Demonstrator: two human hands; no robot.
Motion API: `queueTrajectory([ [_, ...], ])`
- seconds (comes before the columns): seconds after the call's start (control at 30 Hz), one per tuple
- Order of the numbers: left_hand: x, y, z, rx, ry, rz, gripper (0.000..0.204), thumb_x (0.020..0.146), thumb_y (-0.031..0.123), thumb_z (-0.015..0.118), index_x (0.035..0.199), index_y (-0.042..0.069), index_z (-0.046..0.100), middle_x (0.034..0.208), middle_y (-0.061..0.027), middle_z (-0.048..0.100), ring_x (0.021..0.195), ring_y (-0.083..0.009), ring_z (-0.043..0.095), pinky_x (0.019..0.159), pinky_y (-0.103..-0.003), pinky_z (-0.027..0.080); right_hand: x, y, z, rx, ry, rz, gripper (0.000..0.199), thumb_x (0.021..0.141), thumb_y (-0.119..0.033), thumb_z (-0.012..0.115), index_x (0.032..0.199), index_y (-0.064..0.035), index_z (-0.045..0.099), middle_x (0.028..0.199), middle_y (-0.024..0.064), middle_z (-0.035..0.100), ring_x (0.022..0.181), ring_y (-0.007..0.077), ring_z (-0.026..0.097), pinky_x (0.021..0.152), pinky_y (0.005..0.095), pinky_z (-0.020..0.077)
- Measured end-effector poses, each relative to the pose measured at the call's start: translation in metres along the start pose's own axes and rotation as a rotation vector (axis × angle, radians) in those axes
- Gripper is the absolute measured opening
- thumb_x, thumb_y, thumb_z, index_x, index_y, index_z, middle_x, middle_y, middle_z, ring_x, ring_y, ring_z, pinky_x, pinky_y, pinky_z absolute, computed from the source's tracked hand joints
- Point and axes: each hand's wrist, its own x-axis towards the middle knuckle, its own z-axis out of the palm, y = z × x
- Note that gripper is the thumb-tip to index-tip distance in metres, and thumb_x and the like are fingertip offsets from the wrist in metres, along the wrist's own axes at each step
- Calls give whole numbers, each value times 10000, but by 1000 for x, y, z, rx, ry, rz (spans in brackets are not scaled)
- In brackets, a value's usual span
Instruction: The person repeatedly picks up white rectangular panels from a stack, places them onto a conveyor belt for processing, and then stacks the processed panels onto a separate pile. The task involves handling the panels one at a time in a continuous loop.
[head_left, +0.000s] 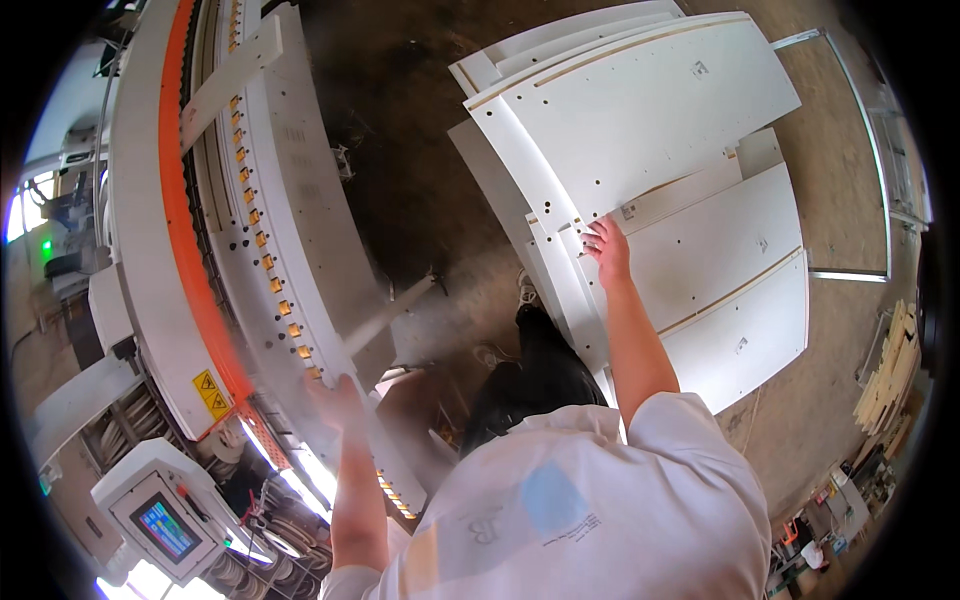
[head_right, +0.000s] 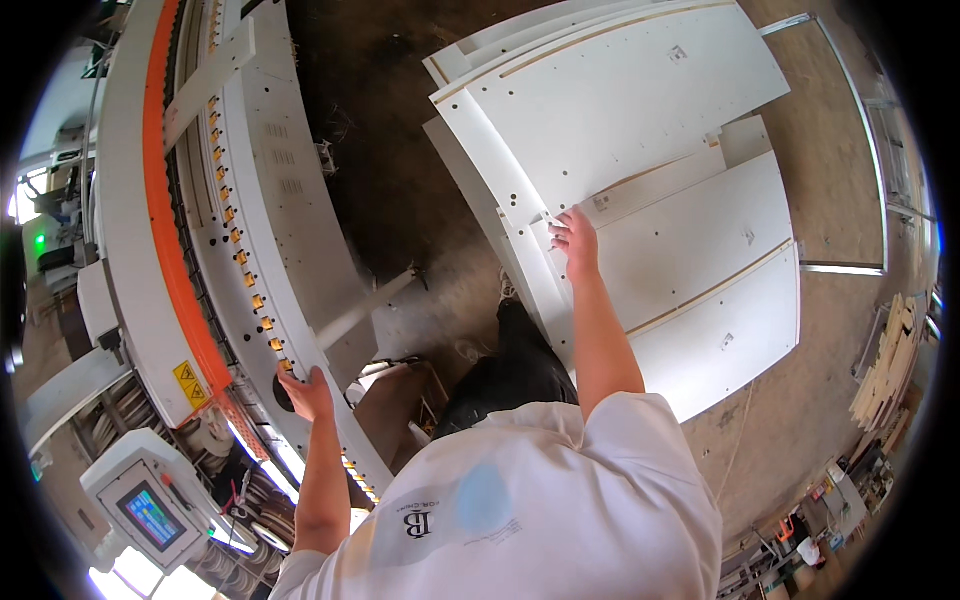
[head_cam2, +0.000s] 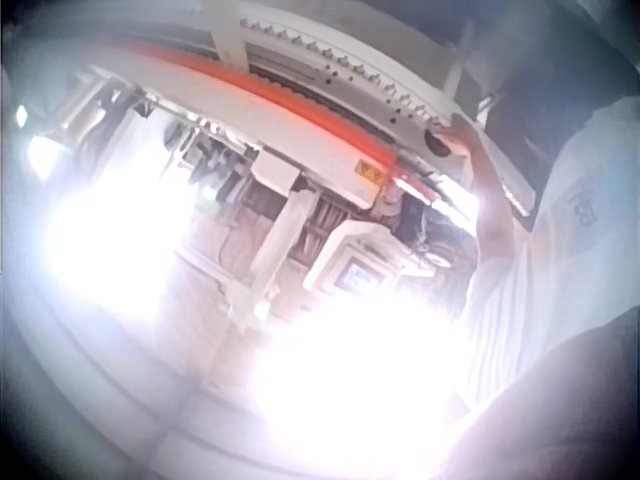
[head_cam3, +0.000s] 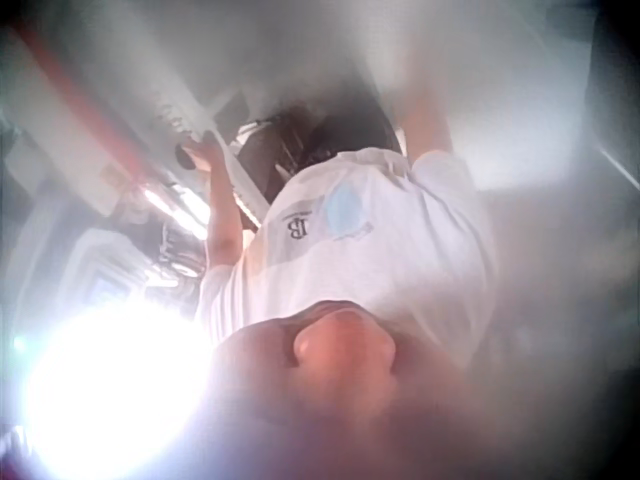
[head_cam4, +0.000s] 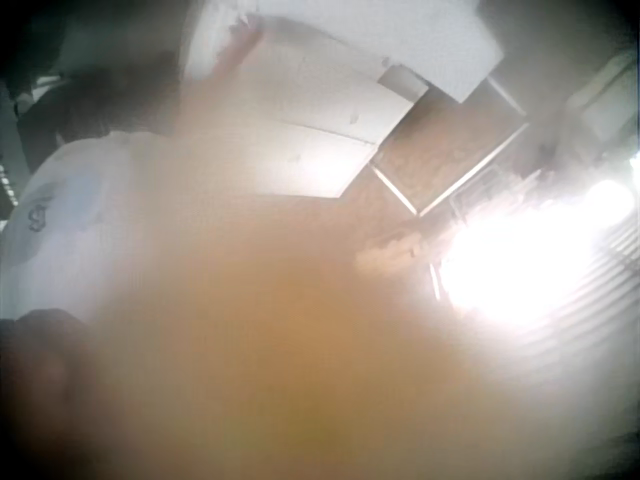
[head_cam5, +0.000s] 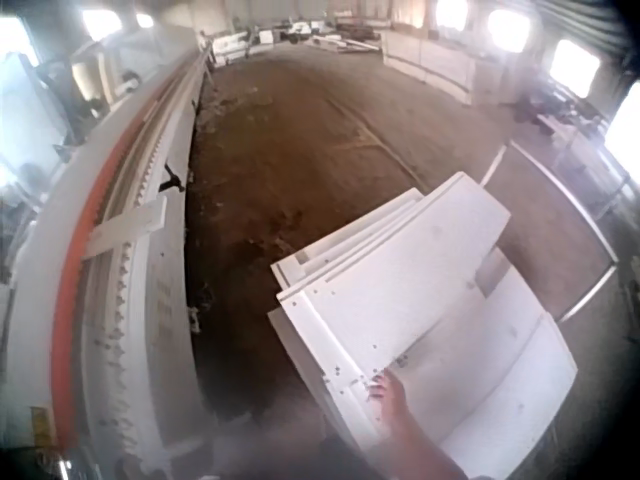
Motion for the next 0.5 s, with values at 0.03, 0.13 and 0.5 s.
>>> queueTrajectory([
  [0.03, 1, -4, 2, -19, -5, 13, 763, 794, 275, 643, 1477, 146, 330, 1454, -129, 468, 1283, -341, 507, 1015, -473, 443, 0, -9, 6, 2, 34, 31, 520, 970, -495, 534, 1209, -35, 580, 1108, 81, 667, 845, 149, 645, 762, 322, 508],
  [0.13, 6, -1, -1, -37, -11, 42, 770, 790, 260, 648, 1479, 150, 322, 1462, -134, 464, 1313, -350, 478, 1037, -489, 413, 16, -3, 3, -143, 36, -39, 437, 969, -450, 583, 1086, -29, 595, 977, 72, 630, 640, 100, 544, 562, 279, 443],
  [0.5, -72, 101, 74, -1002, -508, 420, 576, 904, 211, 687, 1396, 27, 452, 1383, -131, 502, 1236, -230, 508, 990, -401, 434, -73, 52, -21, -597, -409, -85, 344, 936, -417, 623, 883, -76, 631, 664, -5, 489, 548, 94, 449, 497, 276, 371],
])
